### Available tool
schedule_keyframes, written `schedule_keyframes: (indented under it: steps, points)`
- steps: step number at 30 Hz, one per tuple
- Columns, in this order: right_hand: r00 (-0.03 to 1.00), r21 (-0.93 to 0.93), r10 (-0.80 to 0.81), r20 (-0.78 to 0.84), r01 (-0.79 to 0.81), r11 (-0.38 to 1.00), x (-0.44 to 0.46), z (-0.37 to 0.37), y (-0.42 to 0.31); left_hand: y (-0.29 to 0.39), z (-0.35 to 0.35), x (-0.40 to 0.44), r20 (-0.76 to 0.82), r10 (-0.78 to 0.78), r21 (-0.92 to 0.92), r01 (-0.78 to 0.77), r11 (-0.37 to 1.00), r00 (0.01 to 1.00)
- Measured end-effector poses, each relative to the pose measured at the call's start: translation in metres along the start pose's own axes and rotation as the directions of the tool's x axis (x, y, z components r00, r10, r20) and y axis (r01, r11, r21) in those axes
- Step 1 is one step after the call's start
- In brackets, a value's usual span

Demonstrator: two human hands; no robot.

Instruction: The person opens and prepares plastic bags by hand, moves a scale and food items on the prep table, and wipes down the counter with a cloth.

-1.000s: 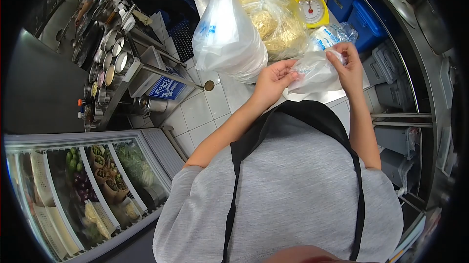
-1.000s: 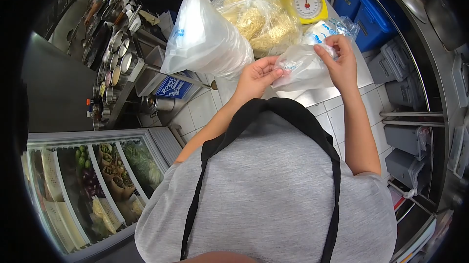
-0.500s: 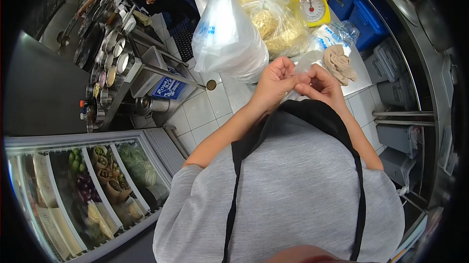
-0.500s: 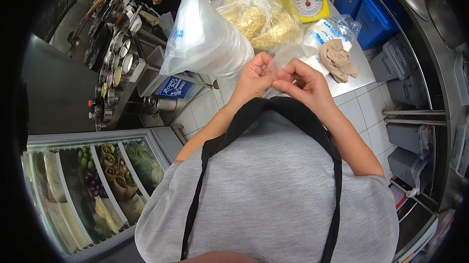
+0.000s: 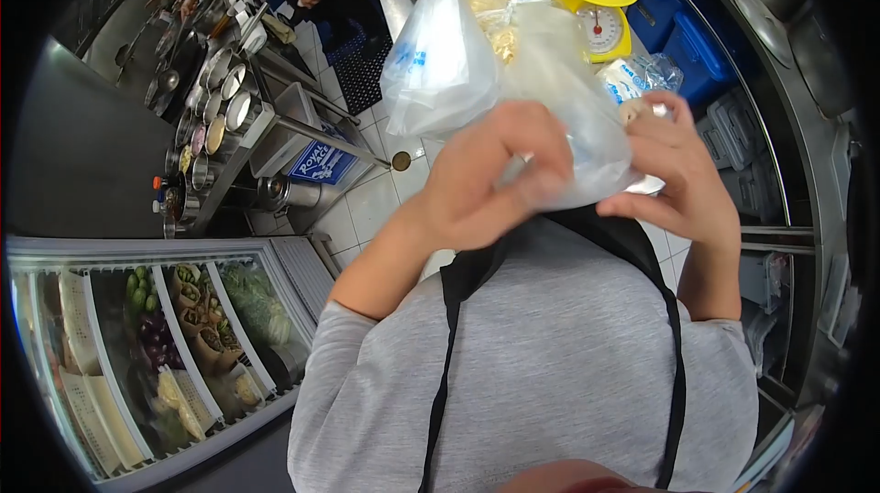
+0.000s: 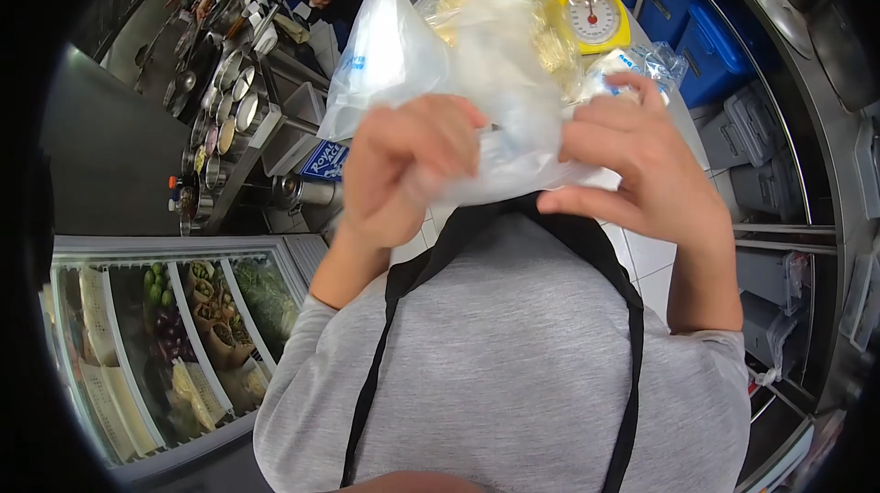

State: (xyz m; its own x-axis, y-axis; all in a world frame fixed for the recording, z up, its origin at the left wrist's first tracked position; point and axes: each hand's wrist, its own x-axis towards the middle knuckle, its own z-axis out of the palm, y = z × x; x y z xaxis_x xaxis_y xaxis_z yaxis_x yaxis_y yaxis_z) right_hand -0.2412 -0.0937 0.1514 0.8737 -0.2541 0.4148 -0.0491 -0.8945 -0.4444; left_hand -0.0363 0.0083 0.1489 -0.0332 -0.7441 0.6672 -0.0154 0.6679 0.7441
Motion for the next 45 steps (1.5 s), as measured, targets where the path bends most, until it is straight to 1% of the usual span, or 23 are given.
schedule_keyframes:
  steps: [1, 2, 3, 4, 7, 8, 11, 12, 14, 16, 18, 19, 23, 25, 26, 28, 29, 30, 32, 38, 41, 43, 45]
  points:
    - [0.999, -0.242, -0.038, 0.007, 0.038, 0.969, 0.007, -0.002, -0.005, 0.012, -0.012, 0.004, 0.347, 0.063, 0.308, -0.177, 0.935, 0.936]
    - [0.999, -0.242, -0.04, 0.005, 0.04, 0.969, 0.015, -0.003, -0.006, 0.025, -0.018, 0.011, 0.348, 0.063, 0.311, -0.178, 0.934, 0.935]
    - [0.989, -0.386, -0.11, -0.103, 0.062, 0.92, 0.024, -0.004, -0.006, 0.039, -0.022, 0.017, 0.374, 0.036, 0.637, -0.285, 0.716, 0.927]
    - [0.96, -0.523, -0.197, -0.197, 0.067, 0.85, 0.034, -0.005, -0.007, 0.047, -0.027, 0.02, 0.385, 0.002, 0.854, -0.358, 0.377, 0.923]
    - [0.92, -0.566, -0.267, -0.287, 0.062, 0.822, 0.065, -0.001, -0.019, 0.046, -0.059, 0.034, 0.356, 0.122, 0.932, -0.343, -0.117, 0.927]
    - [0.918, -0.565, -0.27, -0.29, 0.064, 0.823, 0.074, 0.005, -0.016, 0.045, -0.068, 0.032, 0.357, 0.121, 0.931, -0.343, -0.122, 0.926]
    - [0.922, -0.495, -0.236, -0.307, 0.057, 0.867, 0.091, 0.046, 0.001, 0.027, -0.093, 0.015, 0.019, -0.223, 0.995, 0.003, 0.1, 0.975]
    - [0.937, -0.395, -0.171, -0.306, 0.039, 0.918, 0.094, 0.063, 0.007, 0.014, -0.098, 0.007, 0.02, -0.222, 0.995, 0.002, 0.099, 0.975]
    - [0.949, -0.291, -0.11, -0.294, 0.02, 0.956, 0.097, 0.082, 0.015, -0.008, -0.107, -0.005, -0.077, -0.197, 0.876, 0.161, 0.455, 0.977]
    - [0.926, -0.078, -0.08, -0.369, 0.055, 0.995, 0.096, 0.092, 0.017, -0.014, -0.11, -0.012, -0.072, -0.202, 0.875, 0.159, 0.457, 0.977]
    - [0.931, -0.005, -0.051, -0.36, 0.053, 0.999, 0.097, 0.092, 0.015, -0.019, -0.107, -0.016, -0.174, -0.292, 0.669, 0.33, 0.666, 0.94]
    - [0.933, 0.063, -0.015, -0.36, 0.041, 0.997, 0.097, 0.091, 0.015, -0.015, -0.107, -0.014, -0.149, -0.299, 0.734, 0.308, 0.605, 0.943]
    - [0.961, 0.094, -0.012, -0.275, 0.039, 0.995, 0.104, 0.079, 0.021, -0.016, -0.115, -0.005, -0.055, -0.334, 0.698, 0.276, 0.661, 0.941]
    - [0.957, 0.098, -0.084, -0.277, 0.115, 0.989, 0.11, 0.08, 0.025, -0.017, -0.117, -0.007, -0.113, -0.492, 0.529, 0.471, 0.706, 0.863]
    - [0.957, 0.097, -0.086, -0.277, 0.117, 0.988, 0.109, 0.083, 0.025, -0.02, -0.117, -0.009, -0.114, -0.491, 0.53, 0.471, 0.705, 0.864]
    - [0.949, 0.273, 0.056, -0.31, 0.033, 0.962, 0.101, 0.095, 0.024, -0.03, -0.109, -0.022, -0.082, -0.369, 0.38, 0.371, 0.847, 0.926]
    - [0.95, 0.274, 0.057, -0.308, 0.031, 0.961, 0.097, 0.103, 0.025, -0.037, -0.104, -0.027, -0.147, -0.301, 0.313, 0.333, 0.889, 0.942]
    - [0.919, 0.192, 0.014, -0.393, 0.067, 0.979, 0.092, 0.111, 0.027, -0.046, -0.103, -0.034, -0.151, -0.304, 0.311, 0.337, 0.889, 0.941]
    - [0.881, 0.11, -0.037, -0.471, 0.101, 0.989, 0.083, 0.126, 0.032, -0.064, -0.102, -0.05, -0.226, 0.034, 0.599, 0.111, 0.793, 0.973]
    - [0.916, 0.034, -0.088, -0.392, 0.11, 0.993, 0.062, 0.136, 0.051, -0.084, -0.093, -0.084, -0.321, 0.073, 0.66, 0.167, 0.732, 0.944]
    - [0.927, 0.047, -0.079, -0.366, 0.103, 0.994, 0.058, 0.143, 0.055, -0.091, -0.098, -0.088, -0.163, 0.132, 0.755, 0.037, 0.655, 0.978]
    - [0.937, 0.229, 0.033, -0.349, 0.051, 0.972, 0.056, 0.148, 0.056, -0.092, -0.099, -0.093, -0.195, 0.05, 0.789, 0.127, 0.602, 0.98]
    - [0.953, 0.279, 0.018, -0.301, 0.071, 0.958, 0.06, 0.134, 0.059, -0.087, -0.098, -0.094, -0.207, 0.032, 0.788, 0.148, 0.597, 0.978]
